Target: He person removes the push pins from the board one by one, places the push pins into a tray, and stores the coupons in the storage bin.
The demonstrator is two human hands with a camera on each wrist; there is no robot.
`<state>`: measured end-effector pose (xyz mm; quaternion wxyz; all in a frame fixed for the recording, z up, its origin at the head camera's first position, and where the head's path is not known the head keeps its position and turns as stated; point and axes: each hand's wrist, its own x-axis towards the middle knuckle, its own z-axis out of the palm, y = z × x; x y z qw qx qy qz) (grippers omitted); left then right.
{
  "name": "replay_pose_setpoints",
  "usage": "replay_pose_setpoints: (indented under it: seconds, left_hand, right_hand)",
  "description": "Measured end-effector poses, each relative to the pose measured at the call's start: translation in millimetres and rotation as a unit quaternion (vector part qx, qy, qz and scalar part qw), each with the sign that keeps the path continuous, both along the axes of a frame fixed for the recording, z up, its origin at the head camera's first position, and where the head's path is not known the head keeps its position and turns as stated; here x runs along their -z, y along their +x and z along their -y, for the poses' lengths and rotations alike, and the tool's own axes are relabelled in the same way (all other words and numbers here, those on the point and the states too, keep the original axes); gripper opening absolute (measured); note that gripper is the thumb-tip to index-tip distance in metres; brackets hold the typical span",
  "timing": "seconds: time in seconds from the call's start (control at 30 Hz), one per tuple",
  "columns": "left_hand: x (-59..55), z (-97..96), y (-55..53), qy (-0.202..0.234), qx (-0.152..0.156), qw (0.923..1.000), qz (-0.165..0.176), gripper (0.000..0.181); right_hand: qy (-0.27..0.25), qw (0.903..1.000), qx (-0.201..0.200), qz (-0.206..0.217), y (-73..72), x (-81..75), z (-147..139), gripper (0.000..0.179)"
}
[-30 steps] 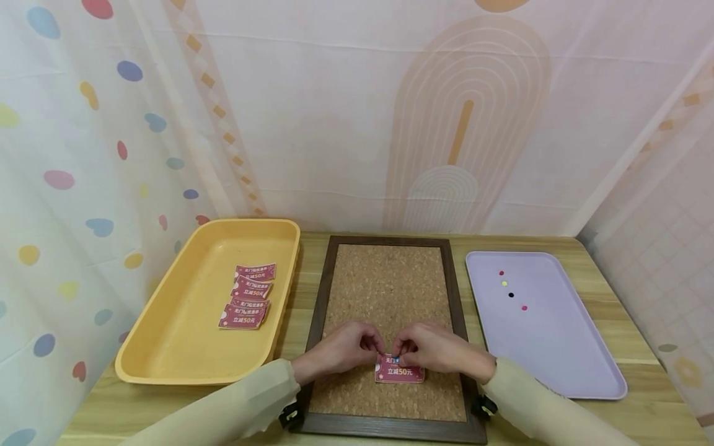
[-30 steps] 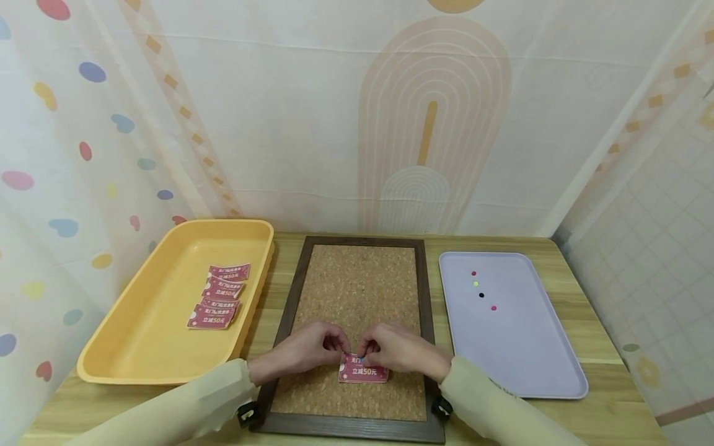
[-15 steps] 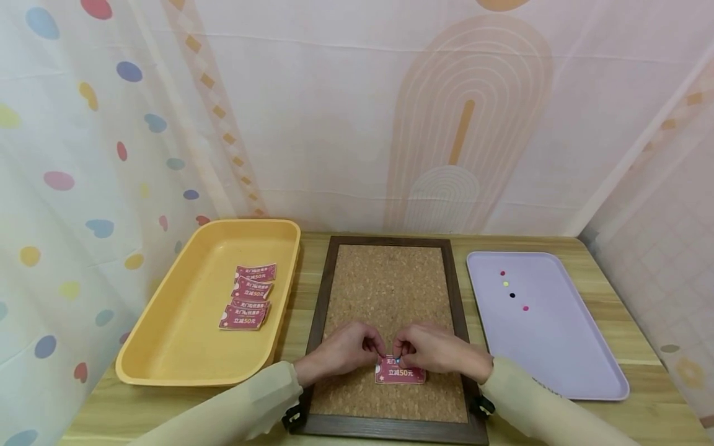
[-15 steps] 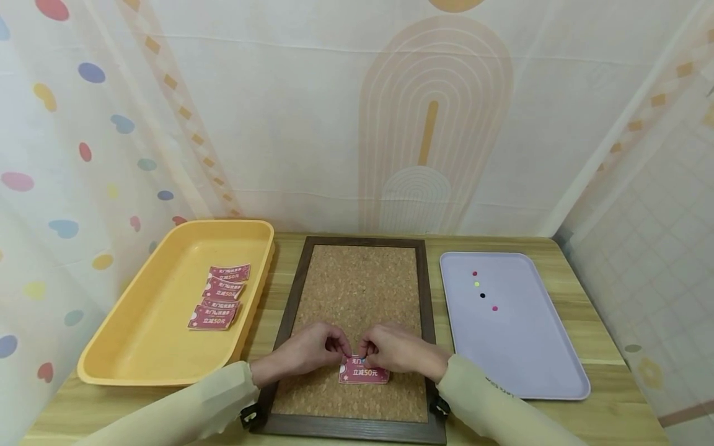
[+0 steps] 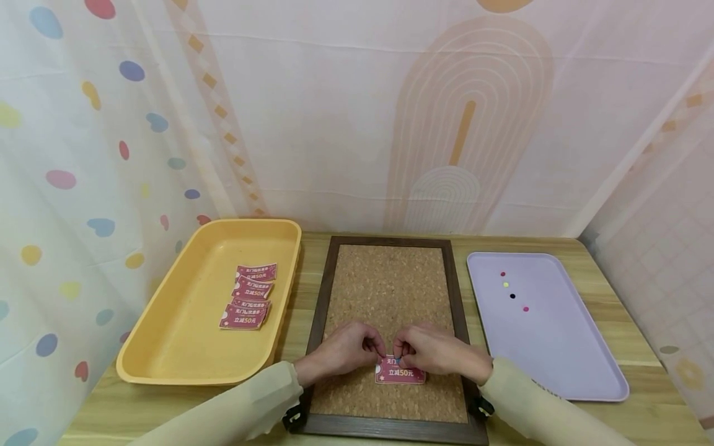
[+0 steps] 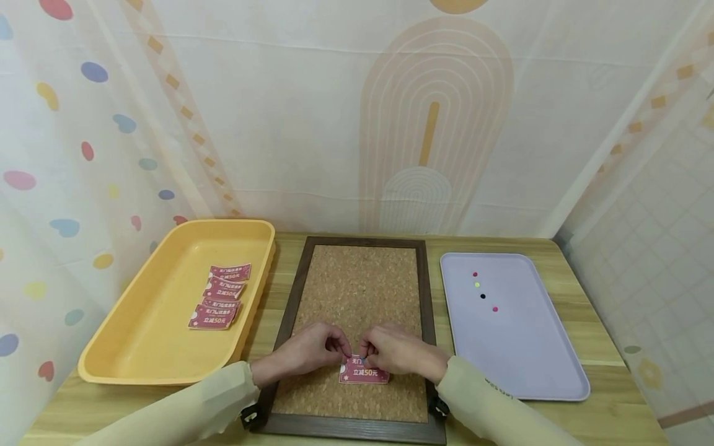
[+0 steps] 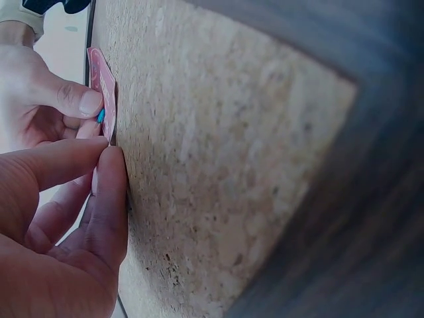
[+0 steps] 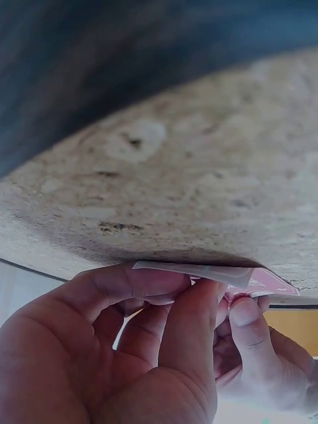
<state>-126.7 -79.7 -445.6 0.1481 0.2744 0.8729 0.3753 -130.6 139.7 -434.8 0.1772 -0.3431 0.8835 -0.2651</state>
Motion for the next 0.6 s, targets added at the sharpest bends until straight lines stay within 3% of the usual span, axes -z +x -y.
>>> replay_pose_setpoints:
  seconds: [0.6]
  left_hand:
    - [1.3, 0.3, -0.2, -0.006, -0.003, 1.0, -0.001, 0.018]
  right_hand:
    - [0.003, 0.9999, -0.013, -0.001, 0.5, 0.0, -1.4, 0.023]
